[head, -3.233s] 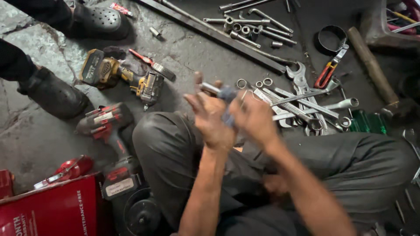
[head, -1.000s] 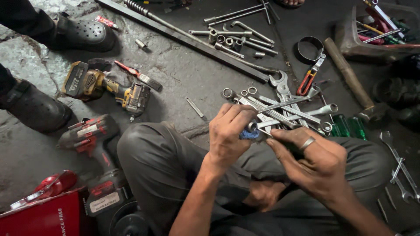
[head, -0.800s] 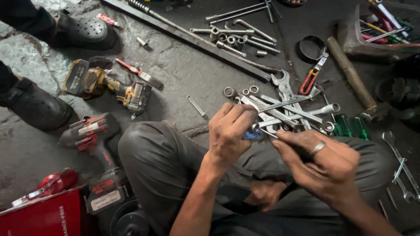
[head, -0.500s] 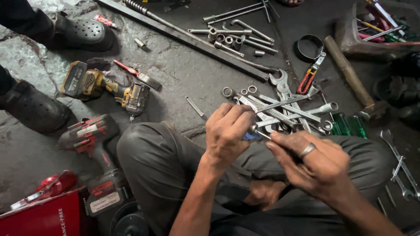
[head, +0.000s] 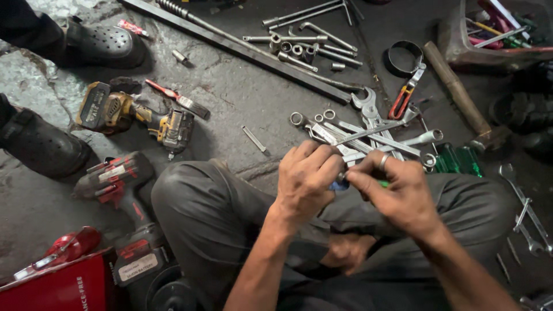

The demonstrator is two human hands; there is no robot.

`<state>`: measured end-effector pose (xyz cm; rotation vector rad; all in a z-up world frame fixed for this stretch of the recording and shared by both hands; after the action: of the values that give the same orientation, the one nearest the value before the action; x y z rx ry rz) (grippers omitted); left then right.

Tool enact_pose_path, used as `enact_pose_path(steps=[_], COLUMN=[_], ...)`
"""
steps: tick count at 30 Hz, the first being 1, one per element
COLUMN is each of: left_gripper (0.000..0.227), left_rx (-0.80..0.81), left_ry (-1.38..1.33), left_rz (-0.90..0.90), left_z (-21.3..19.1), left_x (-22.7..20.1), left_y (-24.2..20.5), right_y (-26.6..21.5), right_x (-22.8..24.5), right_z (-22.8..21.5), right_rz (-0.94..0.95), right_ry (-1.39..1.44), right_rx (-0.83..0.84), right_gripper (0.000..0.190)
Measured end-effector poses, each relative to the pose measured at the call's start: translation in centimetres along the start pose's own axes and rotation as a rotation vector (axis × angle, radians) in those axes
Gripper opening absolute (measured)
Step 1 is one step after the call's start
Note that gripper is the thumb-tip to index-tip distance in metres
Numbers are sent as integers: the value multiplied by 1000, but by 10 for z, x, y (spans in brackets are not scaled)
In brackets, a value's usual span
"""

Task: The person sits on the floor and uses a small green-handled tool to scrape the inside of several metal socket wrenches. They wipe the sockets with a blue cloth and place them on the floor among other tools.

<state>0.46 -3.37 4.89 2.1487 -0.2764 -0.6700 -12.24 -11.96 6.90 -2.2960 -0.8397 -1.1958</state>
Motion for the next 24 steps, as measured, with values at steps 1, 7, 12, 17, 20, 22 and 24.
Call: enact_pose_path(steps=[1,7,12,17,20,22,24], left_gripper=[23,24,30,21,26,30,30], left_rx=[3,-130,-120,-474,-778,-845,-914], left_ry=[-1,-41,-159,-1144,-1922,-2037,-2130], left_rz=[6,-101,-119,-676,-655,-718,-738], left_z=[-1,-11,-5,21,33,40,43], left_x=[1,20,17,31,31,33,34], left_y=[-1,-1,-1,-19,-16,-18,-19], right_y=[3,-15,-17,-15,-18,-20,-21], right_x=[-8,-48,-66,-65,-60,-56,-46], right_z=[0,-9,-8,-9,-11,-12,-11], right_rz=[54,399,422,363,305,273,188], right_ry=[126,628,718,775,716,556,424], right_rx=[72,253,122,65,-41,-114,-177], right_gripper=[11,14,13,10,9,9,10])
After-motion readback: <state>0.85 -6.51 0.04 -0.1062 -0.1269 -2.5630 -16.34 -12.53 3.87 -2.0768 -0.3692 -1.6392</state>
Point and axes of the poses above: each hand's wrist, its own y-axis towards the middle knuckle, its own z-axis out of the palm, x = y × z, the point moved 6 cm from there along y, towards the middle knuckle, and after that the axes turned 13 degrees about z, right-handed, at the moved point
